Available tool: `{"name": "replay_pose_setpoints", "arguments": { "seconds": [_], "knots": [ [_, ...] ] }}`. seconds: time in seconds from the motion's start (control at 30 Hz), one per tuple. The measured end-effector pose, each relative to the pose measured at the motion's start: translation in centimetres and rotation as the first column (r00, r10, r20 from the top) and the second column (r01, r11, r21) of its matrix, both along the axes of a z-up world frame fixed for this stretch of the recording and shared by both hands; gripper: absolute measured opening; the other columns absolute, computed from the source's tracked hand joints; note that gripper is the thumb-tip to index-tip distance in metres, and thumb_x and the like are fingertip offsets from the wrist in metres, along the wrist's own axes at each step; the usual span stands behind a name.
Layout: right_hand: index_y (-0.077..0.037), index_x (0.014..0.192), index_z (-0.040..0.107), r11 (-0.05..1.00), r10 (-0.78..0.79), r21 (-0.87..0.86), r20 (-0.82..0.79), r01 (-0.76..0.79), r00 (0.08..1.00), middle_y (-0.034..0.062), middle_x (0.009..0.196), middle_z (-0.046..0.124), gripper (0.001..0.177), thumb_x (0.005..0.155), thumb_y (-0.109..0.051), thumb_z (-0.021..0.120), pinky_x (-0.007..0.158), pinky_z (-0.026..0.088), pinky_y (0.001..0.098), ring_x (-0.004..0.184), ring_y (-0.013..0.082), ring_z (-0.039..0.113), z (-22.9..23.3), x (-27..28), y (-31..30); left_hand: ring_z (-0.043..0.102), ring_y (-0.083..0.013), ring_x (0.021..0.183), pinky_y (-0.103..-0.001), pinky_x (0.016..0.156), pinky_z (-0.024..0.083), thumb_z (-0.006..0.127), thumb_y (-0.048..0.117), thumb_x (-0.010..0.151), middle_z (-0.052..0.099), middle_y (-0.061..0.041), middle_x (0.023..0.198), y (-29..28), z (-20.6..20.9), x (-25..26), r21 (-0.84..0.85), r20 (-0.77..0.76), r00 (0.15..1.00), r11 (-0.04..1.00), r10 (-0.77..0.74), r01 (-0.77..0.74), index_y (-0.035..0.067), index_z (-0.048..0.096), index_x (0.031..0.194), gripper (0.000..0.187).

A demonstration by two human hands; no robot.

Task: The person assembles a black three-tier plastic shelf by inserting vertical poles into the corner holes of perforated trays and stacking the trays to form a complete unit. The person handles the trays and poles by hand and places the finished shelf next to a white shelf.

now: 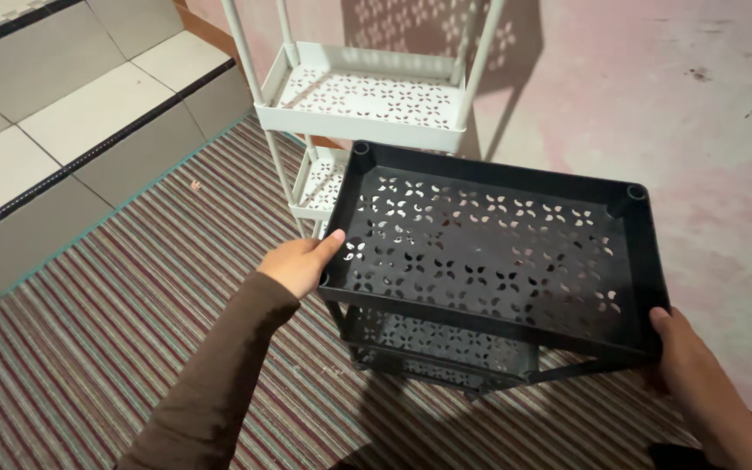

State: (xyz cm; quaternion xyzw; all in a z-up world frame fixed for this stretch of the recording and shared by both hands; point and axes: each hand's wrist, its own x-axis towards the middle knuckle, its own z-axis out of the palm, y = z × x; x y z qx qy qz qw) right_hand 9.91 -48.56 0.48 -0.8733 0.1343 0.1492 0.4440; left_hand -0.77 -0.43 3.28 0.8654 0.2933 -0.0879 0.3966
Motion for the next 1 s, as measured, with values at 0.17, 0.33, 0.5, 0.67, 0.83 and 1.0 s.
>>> {"name": "replay_pose_setpoints", "arguments": {
  "seconds": [0.17, 0.33, 0.5, 0.67, 0.83, 1.0],
  "knots": [
    [0.000, 0.103, 0.056, 0.995, -0.008, 0.103, -0.021, 0.010, 1.000, 0.0185, 0.067, 0.056, 0.050, 0.112, -0.042, 0.031, 0.055, 0.043, 0.0422, 0.055, 0.0294, 0.051, -0.6, 0.1, -0.3, 0.071, -0.0365, 0.104, -0.042, 0.095, 0.050, 0.039, 0.070, 0.094, 0.077, -0.022, 0.104, 0.0, 1.5, 1.2, 0.052, -0.037, 0.998, 0.998, -0.044, 0.046, -0.002, 0.078, 0.106, 0.083],
    [0.000, 0.105, 0.056, 0.992, -0.032, 0.119, -0.006, 0.033, 0.999, 0.0181, 0.066, 0.059, 0.047, 0.112, -0.040, 0.032, 0.055, 0.042, 0.0420, 0.056, 0.0291, 0.053, -0.8, 0.2, -0.5, 0.071, -0.0338, 0.104, -0.040, 0.096, 0.049, 0.039, 0.068, 0.095, 0.076, -0.021, 0.107, -0.5, 0.7, 1.4, -0.035, 0.034, 0.997, 0.997, -0.074, 0.075, -0.003, 0.076, 0.111, 0.081],
    [-0.002, 0.106, 0.057, 0.995, -0.018, 0.099, -0.005, 0.018, 1.000, 0.0170, 0.066, 0.057, 0.046, 0.112, -0.041, 0.032, 0.056, 0.042, 0.0398, 0.056, 0.0265, 0.051, -0.5, 0.0, -0.5, 0.071, -0.0311, 0.107, -0.039, 0.097, 0.049, 0.042, 0.067, 0.094, 0.077, -0.021, 0.112, -0.4, -0.1, 0.2, -0.151, 0.035, 0.999, 0.989, 0.015, -0.010, -0.005, 0.073, 0.114, 0.080],
    [-0.002, 0.104, 0.056, 0.989, 0.027, 0.146, 0.019, -0.029, 0.999, 0.0154, 0.065, 0.056, 0.045, 0.112, -0.040, 0.032, 0.053, 0.041, 0.0399, 0.053, 0.0254, 0.049, -0.1, -0.5, 0.0, 0.070, -0.0321, 0.109, -0.038, 0.100, 0.048, 0.042, 0.067, 0.094, 0.075, -0.022, 0.113, -0.4, -0.1, -0.4, -0.157, 0.053, 0.999, 0.988, -0.007, 0.016, -0.006, 0.072, 0.117, 0.083],
    [-0.002, 0.112, 0.055, 0.992, -0.033, 0.123, -0.024, 0.036, 0.999, 0.0162, 0.067, 0.058, 0.036, 0.110, -0.032, 0.037, 0.053, 0.040, 0.0393, 0.055, 0.0269, 0.052, 0.1, -0.3, 0.2, 0.071, -0.0318, 0.095, -0.040, 0.086, 0.052, 0.041, 0.067, 0.096, 0.075, -0.023, 0.105, -1.2, 1.1, -0.8, -0.097, 0.031, 0.999, 0.995, -0.012, 0.015, -0.007, 0.071, 0.114, 0.081],
    [-0.004, 0.120, 0.056, 0.983, -0.005, 0.185, -0.003, 0.005, 1.000, 0.0143, 0.070, 0.057, 0.031, 0.105, -0.025, 0.039, 0.051, 0.040, 0.0387, 0.054, 0.0258, 0.051, -0.5, -0.2, -0.4, 0.072, -0.0292, 0.064, -0.041, 0.061, 0.058, 0.042, 0.060, 0.098, 0.073, -0.019, 0.093, -1.8, 2.3, -1.0, -0.176, -0.151, 0.980, 0.972, 0.131, -0.157, -0.007, 0.065, 0.110, 0.072]
  ]
}}
